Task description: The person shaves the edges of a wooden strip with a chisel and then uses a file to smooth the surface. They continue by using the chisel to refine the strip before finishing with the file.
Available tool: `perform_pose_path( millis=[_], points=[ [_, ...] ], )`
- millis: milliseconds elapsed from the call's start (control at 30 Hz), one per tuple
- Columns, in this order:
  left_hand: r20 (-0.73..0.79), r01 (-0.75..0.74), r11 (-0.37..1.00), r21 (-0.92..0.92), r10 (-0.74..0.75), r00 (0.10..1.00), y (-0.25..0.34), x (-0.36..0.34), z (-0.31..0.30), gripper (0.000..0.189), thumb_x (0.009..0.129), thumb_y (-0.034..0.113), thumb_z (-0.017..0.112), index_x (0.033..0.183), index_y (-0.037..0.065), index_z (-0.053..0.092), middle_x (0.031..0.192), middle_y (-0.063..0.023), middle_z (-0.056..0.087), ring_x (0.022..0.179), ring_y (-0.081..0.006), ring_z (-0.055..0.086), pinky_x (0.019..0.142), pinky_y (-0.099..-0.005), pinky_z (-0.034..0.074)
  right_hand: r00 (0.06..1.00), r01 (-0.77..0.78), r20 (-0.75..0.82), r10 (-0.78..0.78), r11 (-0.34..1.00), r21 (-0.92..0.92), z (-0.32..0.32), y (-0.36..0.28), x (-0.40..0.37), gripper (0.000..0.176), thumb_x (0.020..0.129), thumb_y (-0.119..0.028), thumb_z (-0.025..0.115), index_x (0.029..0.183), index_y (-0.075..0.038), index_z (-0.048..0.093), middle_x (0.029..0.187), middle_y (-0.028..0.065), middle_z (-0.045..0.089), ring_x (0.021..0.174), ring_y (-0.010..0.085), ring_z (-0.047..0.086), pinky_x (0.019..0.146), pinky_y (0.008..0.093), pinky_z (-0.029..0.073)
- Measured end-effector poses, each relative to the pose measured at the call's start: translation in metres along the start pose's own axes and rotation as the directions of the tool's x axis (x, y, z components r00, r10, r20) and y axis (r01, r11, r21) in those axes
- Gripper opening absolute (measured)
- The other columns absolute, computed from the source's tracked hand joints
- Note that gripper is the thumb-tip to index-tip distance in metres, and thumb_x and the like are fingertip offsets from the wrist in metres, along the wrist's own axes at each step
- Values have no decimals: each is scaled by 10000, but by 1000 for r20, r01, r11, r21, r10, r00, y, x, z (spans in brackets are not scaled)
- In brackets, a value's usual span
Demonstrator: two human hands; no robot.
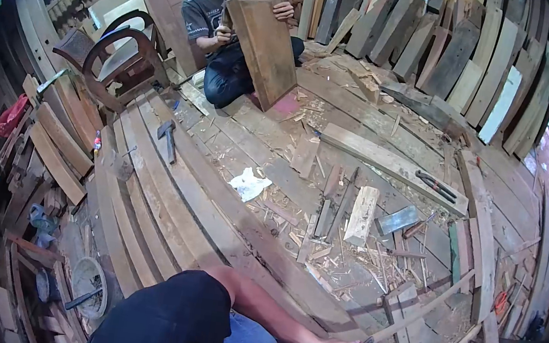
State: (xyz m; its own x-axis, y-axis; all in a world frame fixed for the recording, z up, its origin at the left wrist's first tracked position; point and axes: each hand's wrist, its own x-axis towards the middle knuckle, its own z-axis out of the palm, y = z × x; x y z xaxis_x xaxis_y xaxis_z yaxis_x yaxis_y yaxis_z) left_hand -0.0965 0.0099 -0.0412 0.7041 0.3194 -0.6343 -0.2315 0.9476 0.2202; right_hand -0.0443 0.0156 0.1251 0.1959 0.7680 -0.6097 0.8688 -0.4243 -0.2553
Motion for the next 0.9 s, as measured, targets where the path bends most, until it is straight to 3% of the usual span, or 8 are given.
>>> perform_pose_path(
  millis=[267,333,367,400,467,600,667,900],
  points=[
    [35,-55,997,47,53,998,-7,0,-2,594,846,731,312,949,184,518,817,37,566,749,-105,481,658,-320,419,969,163,-210,-130,975,148,35,26,15,516,867,-120,486,1351,15,365,945,303,609,868,453,596,756,506,464],
    [129,-32,998,-51,38,991,-20,1,-4,713,827,760,277,1124,167,540,1127,-3,605,1028,-156,520,853,-351,425,981,95,-179,-70,987,132,34,24,13,518,873,-158,491,1361,-34,368,906,308,604,871,466,586,750,523,456],
    [360,-420,869,262,316,878,-12,-21,-13,738,825,760,282,1127,144,554,1151,-18,592,1084,-176,499,895,-361,414,993,-16,-116,31,992,127,24,15,12,517,876,-167,488,1365,-53,365,885,307,606,863,465,589,743,525,457],
    [122,21,994,-108,-8,993,-6,-12,11,730,820,761,303,1096,141,571,1114,-28,600,1041,-173,513,833,-360,435,986,40,-169,-6,979,200,33,26,19,509,881,-187,485,1369,-90,372,841,297,610,832,456,599,712,529,459],
    [-247,163,986,28,-151,957,33,-46,43,758,799,773,338,1082,110,570,1062,-54,609,1000,-183,529,805,-363,439,986,57,-164,-35,990,131,27,28,15,513,870,-186,485,1362,-81,382,746,272,608,733,444,607,664,520,469],
    [-151,381,901,-208,-415,897,20,-21,28,655,818,748,356,835,126,559,697,-35,547,645,-179,535,571,-365,443,988,15,-156,12,985,170,28,36,5,486,848,-175,494,1319,-67,453,650,280,575,636,444,598,612,527,470],
    [-210,240,969,-62,-247,946,12,-13,12,504,865,674,389,711,206,498,544,52,415,455,-95,386,428,-277,326,982,-42,-176,72,985,169,33,36,0,275,783,-161,537,976,7,637,618,263,585,603,428,605,599,517,493],
    [-268,201,975,-97,-220,938,20,-16,28,465,895,641,361,748,218,485,566,63,380,481,-77,362,444,-270,310,990,-67,-110,86,984,164,36,35,5,582,812,-156,492,1343,42,362,631,256,599,596,425,608,594,512,499]
  ],
)
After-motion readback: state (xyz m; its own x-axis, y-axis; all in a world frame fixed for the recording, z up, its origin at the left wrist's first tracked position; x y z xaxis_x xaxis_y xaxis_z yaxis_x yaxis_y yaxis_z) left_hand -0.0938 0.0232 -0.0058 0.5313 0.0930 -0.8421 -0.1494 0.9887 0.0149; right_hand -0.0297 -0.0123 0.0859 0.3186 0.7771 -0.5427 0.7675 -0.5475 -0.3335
